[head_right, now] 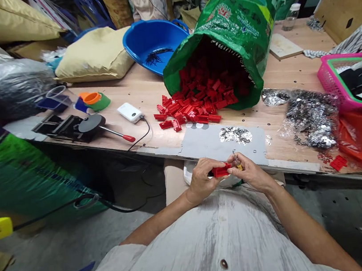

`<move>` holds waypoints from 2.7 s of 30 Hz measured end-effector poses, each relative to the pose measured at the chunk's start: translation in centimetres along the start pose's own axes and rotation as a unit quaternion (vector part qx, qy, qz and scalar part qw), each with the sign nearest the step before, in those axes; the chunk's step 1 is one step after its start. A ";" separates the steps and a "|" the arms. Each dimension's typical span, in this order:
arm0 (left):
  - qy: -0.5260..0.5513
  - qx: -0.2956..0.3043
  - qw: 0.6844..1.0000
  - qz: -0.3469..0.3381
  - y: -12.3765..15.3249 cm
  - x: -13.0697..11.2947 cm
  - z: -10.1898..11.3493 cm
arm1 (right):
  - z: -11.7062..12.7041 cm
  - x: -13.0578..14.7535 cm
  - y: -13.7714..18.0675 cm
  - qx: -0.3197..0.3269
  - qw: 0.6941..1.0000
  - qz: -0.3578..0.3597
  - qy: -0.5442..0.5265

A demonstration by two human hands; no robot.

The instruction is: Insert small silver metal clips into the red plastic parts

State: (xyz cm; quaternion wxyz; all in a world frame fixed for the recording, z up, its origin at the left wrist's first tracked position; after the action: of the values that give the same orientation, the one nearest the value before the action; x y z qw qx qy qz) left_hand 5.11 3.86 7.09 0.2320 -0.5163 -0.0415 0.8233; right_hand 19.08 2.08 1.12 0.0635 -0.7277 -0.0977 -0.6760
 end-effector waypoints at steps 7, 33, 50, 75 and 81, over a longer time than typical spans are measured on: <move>0.100 0.047 0.994 0.021 -0.4 0.7 0.2 | -1.1 -0.4 0.4 0.027 0.994 -0.038 -0.097; 0.257 0.028 0.943 0.209 -1.1 6.3 0.8 | 5.9 3.0 -6.7 -0.103 0.855 0.108 0.497; 0.038 -0.027 0.999 0.005 -1.2 0.7 1.8 | 0.2 2.7 -3.9 -0.051 0.970 0.123 0.202; 0.234 0.074 0.939 0.240 -2.9 6.7 0.2 | 1.0 2.7 -2.8 -0.017 0.913 0.152 0.377; 0.060 0.105 0.975 0.187 -4.2 7.7 -0.2 | 0.9 1.8 -3.2 -0.018 0.894 0.133 0.428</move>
State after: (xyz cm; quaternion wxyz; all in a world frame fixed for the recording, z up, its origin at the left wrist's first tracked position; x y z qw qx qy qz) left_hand 3.99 10.82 1.91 0.1293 -0.5362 0.1561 0.8194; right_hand 19.36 5.49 2.70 0.1751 -0.3747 0.0490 -0.9091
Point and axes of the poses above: each hand's wrist, its own y-axis away from the middle knuckle, its own z-axis out of the back of the hand, x = y × z, the point moved 8 cm from there along -y, towards the middle knuckle, and after that the axes turned 15 degrees about z, right-handed, at the moved point
